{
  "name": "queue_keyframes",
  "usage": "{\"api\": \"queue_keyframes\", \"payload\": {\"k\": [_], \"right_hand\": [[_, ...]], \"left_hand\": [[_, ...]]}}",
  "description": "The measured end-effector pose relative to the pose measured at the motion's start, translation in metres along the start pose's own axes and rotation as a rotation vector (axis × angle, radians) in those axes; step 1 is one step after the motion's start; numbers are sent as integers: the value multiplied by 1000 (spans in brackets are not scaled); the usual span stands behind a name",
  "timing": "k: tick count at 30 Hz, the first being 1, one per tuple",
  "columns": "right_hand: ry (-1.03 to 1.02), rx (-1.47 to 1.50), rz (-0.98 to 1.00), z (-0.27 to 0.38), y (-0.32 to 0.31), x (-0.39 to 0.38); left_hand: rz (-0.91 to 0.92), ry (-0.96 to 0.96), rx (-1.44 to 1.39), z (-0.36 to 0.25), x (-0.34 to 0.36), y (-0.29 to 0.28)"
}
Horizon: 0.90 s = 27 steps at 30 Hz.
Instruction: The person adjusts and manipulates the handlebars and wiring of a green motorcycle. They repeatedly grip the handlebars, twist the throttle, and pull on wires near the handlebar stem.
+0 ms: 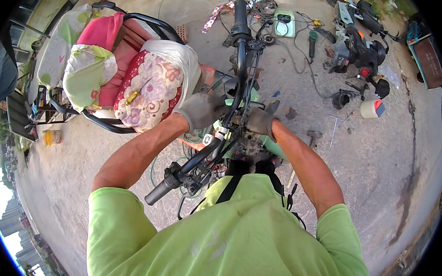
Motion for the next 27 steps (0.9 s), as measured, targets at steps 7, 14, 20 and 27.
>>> {"api": "queue_keyframes", "payload": {"k": [7, 14, 20, 27], "right_hand": [[115, 53, -46, -7, 20, -1], [225, 726, -324, -12, 7, -7], [422, 852, -181, -4, -4, 0], [209, 243, -16, 10, -9, 21]], "left_hand": [[61, -143, -69, 4, 0, 26], [157, -434, -147, -2, 9, 37], [58, -348, 49, -12, 8, 40], [-130, -752, -200, 20, -25, 72]]}}
Point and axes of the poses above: each hand's wrist, its own x-axis towards the middle knuckle, its own y-axis out of the palm, z = x × y, the point moved 8 cm from there along x, towards the middle knuckle, and after that the axes turned 4 degrees about -z, right-handed, at the moved point
